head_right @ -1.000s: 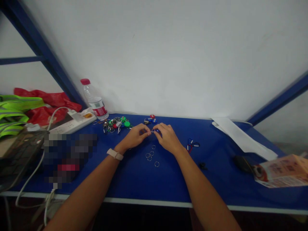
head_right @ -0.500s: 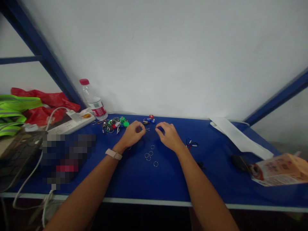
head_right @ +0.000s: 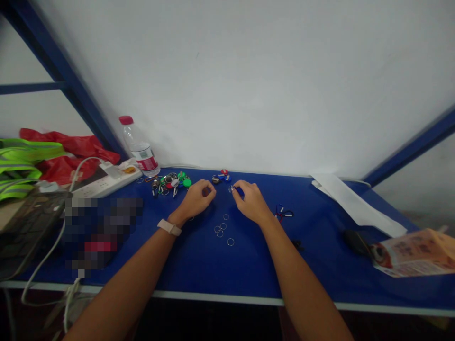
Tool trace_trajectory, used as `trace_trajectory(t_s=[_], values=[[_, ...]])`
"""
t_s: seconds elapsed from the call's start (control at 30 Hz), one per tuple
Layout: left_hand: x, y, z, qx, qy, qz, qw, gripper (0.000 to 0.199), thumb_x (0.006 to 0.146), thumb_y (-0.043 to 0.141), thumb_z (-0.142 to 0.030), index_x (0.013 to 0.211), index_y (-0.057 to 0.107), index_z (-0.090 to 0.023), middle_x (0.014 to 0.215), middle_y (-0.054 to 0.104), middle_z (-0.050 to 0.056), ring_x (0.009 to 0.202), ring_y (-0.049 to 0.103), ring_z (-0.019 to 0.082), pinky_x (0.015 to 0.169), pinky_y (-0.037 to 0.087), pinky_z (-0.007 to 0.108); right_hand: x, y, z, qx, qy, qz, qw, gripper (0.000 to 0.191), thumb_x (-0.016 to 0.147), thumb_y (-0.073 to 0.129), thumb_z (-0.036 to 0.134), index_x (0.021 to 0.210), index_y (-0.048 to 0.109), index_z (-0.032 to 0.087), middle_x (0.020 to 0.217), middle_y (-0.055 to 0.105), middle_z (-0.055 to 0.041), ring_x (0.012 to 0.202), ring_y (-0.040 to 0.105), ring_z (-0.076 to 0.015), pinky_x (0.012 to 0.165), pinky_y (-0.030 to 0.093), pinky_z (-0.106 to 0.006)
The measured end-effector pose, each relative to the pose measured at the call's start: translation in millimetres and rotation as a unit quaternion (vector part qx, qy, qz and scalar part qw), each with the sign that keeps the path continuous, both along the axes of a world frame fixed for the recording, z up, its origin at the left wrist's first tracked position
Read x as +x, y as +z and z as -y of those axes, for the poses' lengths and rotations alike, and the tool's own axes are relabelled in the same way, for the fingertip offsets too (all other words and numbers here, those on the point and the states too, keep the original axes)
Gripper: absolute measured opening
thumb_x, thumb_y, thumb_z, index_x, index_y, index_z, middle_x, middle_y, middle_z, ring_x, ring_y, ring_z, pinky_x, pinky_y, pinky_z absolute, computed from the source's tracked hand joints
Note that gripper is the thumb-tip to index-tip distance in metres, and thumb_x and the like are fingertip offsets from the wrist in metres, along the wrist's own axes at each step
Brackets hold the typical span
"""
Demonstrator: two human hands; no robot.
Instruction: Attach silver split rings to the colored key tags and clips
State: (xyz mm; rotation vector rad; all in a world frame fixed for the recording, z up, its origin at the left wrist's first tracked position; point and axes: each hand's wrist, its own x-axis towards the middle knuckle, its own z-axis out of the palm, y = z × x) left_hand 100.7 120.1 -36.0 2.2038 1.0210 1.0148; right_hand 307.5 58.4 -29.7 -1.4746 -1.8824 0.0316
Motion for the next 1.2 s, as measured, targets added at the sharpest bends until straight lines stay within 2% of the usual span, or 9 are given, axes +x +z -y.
trace_trajectory(t_s=[0.3, 0.6, 0.8, 0.9, 1.0, 1.03, 1.1, 1.17, 1.2], values=[[0, -3.5, 0, 0.015, -0.013, -0.006, 1.000, 0.010, 0.087, 0.059, -0.017, 0.077, 0.060, -0.018, 0.078, 0.056, 0.001, 0.072, 0.053, 0.015, 0.073, 0.043, 0.031, -2, -6.8, -2, -0.020, 0.021, 0.013, 1.000, 0.011, 0.095, 0.055, 0.029, 0.093, 0.063, 0.021, 0.096, 0.074, -0.0068, 0.090, 0.068, -0.0234, 0.088, 0.044, -0.038], [-2, -4.6, 7, 0.042, -0.016, -0.023, 0.999, 0.010, 0.088, 0.057, -0.018, 0.078, 0.058, -0.018, 0.080, 0.056, 0.001, 0.075, 0.054, 0.015, 0.079, 0.045, 0.031, 0, -13.6, -4, -0.025, 0.014, 0.007, 1.000, 0.014, 0.096, 0.056, 0.031, 0.094, 0.064, 0.021, 0.097, 0.075, -0.0079, 0.092, 0.069, -0.0247, 0.088, 0.046, -0.038], [-1, -6.2, 10, 0.077, 0.013, -0.098, 0.992, 0.009, 0.092, 0.054, -0.021, 0.085, 0.060, -0.018, 0.092, 0.061, 0.005, 0.090, 0.058, 0.019, 0.086, 0.047, 0.033, -2, -14.7, -4, -0.030, 0.014, 0.007, 0.999, 0.012, 0.095, 0.056, 0.030, 0.094, 0.064, 0.021, 0.097, 0.075, -0.0078, 0.093, 0.070, -0.0249, 0.089, 0.046, -0.038], [-1, 4.1, 22, 0.117, 0.075, -0.171, 0.975, 0.014, 0.095, 0.052, -0.027, 0.097, 0.063, -0.017, 0.104, 0.063, 0.009, 0.103, 0.059, 0.023, 0.095, 0.046, 0.037, -1, -15.1, -5, -0.031, 0.013, 0.007, 0.999, 0.012, 0.095, 0.056, 0.029, 0.093, 0.064, 0.020, 0.097, 0.075, -0.0081, 0.093, 0.069, -0.0251, 0.088, 0.046, -0.038], [-8, 22.9, 42, 0.133, 0.167, -0.255, 0.943, 0.031, 0.097, 0.051, -0.037, 0.115, 0.063, -0.015, 0.119, 0.063, 0.017, 0.112, 0.059, 0.030, 0.096, 0.046, 0.043, 0, -14.8, -5, -0.033, 0.005, 0.004, 0.999, 0.014, 0.096, 0.056, 0.031, 0.094, 0.065, 0.021, 0.096, 0.075, -0.0080, 0.092, 0.069, -0.0251, 0.088, 0.046, -0.038], [-14, 29.4, 50, 0.129, 0.197, -0.279, 0.931, 0.035, 0.098, 0.048, -0.039, 0.115, 0.064, -0.013, 0.118, 0.064, 0.018, 0.111, 0.060, 0.031, 0.097, 0.046, 0.045, 1, -14.6, -5, -0.032, 0.002, 0.004, 0.999, 0.014, 0.096, 0.056, 0.032, 0.094, 0.065, 0.021, 0.096, 0.075, -0.0079, 0.091, 0.069, -0.0251, 0.088, 0.045, -0.038], [-31, 40.2, 65, 0.100, 0.212, -0.333, 0.913, 0.038, 0.099, 0.042, -0.040, 0.101, 0.069, -0.012, 0.103, 0.070, 0.017, 0.100, 0.066, 0.031, 0.098, 0.045, 0.049, 1, -14.0, -5, -0.030, -0.001, 0.004, 1.000, 0.015, 0.096, 0.056, 0.032, 0.095, 0.065, 0.021, 0.097, 0.075, -0.0081, 0.091, 0.068, -0.0251, 0.089, 0.045, -0.038], [-56, 47.5, 76, 0.067, 0.167, -0.388, 0.904, 0.047, 0.100, 0.037, -0.041, 0.082, 0.071, -0.015, 0.079, 0.072, 0.013, 0.079, 0.069, 0.027, 0.104, 0.041, 0.052, 0, -13.2, -4, -0.027, -0.002, 0.005, 1.000, 0.015, 0.096, 0.056, 0.032, 0.095, 0.065, 0.021, 0.098, 0.075, -0.0083, 0.092, 0.068, -0.0251, 0.089, 0.045, -0.038], [-70, 50.2, 79, 0.064, 0.157, -0.401, 0.900, 0.048, 0.099, 0.035, -0.041, 0.077, 0.070, -0.016, 0.074, 0.072, 0.011, 0.074, 0.069, 0.026, 0.107, 0.039, 0.052, 0, -12.8, -4, -0.026, -0.002, 0.004, 1.000, 0.015, 0.096, 0.056, 0.032, 0.094, 0.065, 0.021, 0.098, 0.075, -0.0083, 0.092, 0.068, -0.0250, 0.089, 0.045, -0.038]])
